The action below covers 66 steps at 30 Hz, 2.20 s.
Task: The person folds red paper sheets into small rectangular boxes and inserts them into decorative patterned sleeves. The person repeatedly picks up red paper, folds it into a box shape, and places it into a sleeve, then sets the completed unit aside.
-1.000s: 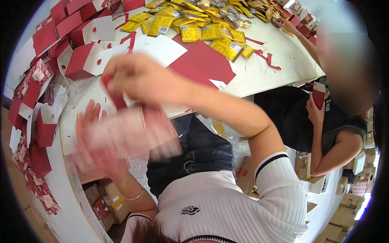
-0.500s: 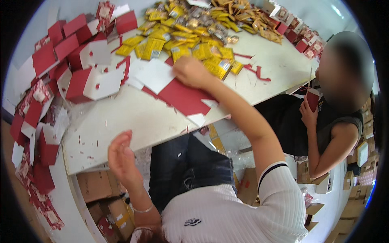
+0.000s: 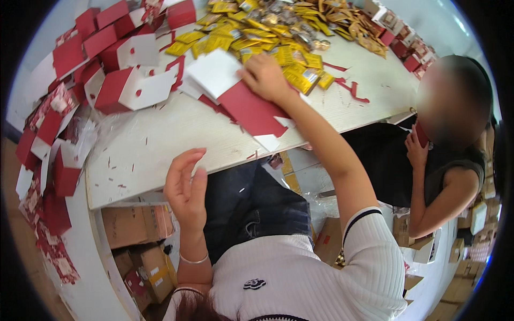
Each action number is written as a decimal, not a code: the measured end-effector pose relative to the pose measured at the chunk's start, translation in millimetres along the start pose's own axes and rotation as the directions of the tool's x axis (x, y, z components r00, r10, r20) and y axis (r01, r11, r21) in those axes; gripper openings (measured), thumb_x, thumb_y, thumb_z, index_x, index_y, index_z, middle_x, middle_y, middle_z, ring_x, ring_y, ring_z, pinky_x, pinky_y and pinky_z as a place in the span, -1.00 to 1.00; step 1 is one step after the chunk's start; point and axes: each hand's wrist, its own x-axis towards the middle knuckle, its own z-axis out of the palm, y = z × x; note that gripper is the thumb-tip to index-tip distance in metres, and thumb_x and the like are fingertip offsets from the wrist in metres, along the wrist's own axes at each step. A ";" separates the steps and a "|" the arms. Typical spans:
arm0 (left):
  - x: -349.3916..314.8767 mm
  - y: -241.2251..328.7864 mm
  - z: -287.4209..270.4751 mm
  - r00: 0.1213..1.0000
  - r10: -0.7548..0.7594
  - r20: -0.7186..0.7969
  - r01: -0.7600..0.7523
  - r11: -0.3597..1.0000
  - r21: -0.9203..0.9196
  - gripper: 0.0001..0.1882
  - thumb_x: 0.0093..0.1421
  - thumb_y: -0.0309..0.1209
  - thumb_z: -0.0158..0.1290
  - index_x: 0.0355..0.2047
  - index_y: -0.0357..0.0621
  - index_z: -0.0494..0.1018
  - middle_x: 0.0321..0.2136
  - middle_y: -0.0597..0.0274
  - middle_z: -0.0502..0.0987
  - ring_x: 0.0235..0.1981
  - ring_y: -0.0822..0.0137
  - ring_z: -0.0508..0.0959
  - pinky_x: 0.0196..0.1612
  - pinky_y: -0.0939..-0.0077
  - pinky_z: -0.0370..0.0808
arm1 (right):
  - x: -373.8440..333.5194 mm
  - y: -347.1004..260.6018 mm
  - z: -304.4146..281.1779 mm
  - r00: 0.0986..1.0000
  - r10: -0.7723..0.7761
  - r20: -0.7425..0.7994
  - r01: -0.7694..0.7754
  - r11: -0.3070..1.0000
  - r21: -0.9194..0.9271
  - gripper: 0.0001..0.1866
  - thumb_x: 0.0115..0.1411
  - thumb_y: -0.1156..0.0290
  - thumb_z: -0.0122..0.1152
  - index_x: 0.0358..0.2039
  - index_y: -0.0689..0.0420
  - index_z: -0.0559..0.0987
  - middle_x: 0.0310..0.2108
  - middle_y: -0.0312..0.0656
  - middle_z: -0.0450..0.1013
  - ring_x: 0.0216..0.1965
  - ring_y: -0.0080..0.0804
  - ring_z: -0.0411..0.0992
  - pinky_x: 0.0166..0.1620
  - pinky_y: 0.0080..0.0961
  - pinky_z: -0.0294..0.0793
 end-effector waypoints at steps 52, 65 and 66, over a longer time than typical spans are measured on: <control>44.5 23.0 -4.8 0.957 0.265 -0.114 -0.251 0.959 0.130 -0.33 -0.03 -0.45 0.06 0.10 -0.20 0.06 -0.05 0.08 0.22 -0.06 0.33 0.29 0.00 0.47 0.25 | 8.5 -167.5 -54.6 0.931 0.360 0.053 -0.141 0.224 0.964 -0.30 -0.14 0.67 0.04 0.11 0.17 0.15 0.00 -0.05 0.23 -0.03 -0.42 0.24 0.02 -0.58 0.21; 35.4 35.7 -25.7 0.998 0.057 -0.029 -0.060 0.992 -0.115 -0.36 -0.10 -0.66 -0.13 0.08 -0.22 0.10 -0.03 0.09 0.28 -0.04 0.36 0.30 0.06 0.52 0.18 | -11.4 -176.8 -50.3 0.936 0.332 0.119 -0.019 -0.291 0.957 -0.47 0.07 0.39 -0.02 0.08 0.23 0.20 0.06 -0.08 0.18 0.12 -0.31 0.11 0.15 -0.41 -0.01; 34.8 33.9 -24.4 0.996 0.062 -0.058 -0.067 0.994 -0.082 -0.39 -0.11 -0.66 -0.13 0.05 -0.23 0.14 -0.05 0.10 0.30 -0.03 0.35 0.29 0.07 0.51 0.17 | -12.8 -174.6 -49.5 0.947 0.301 0.112 -0.013 -0.313 0.950 -0.47 0.10 0.33 -0.02 0.08 0.25 0.20 0.07 -0.06 0.18 0.13 -0.30 0.10 0.17 -0.40 -0.03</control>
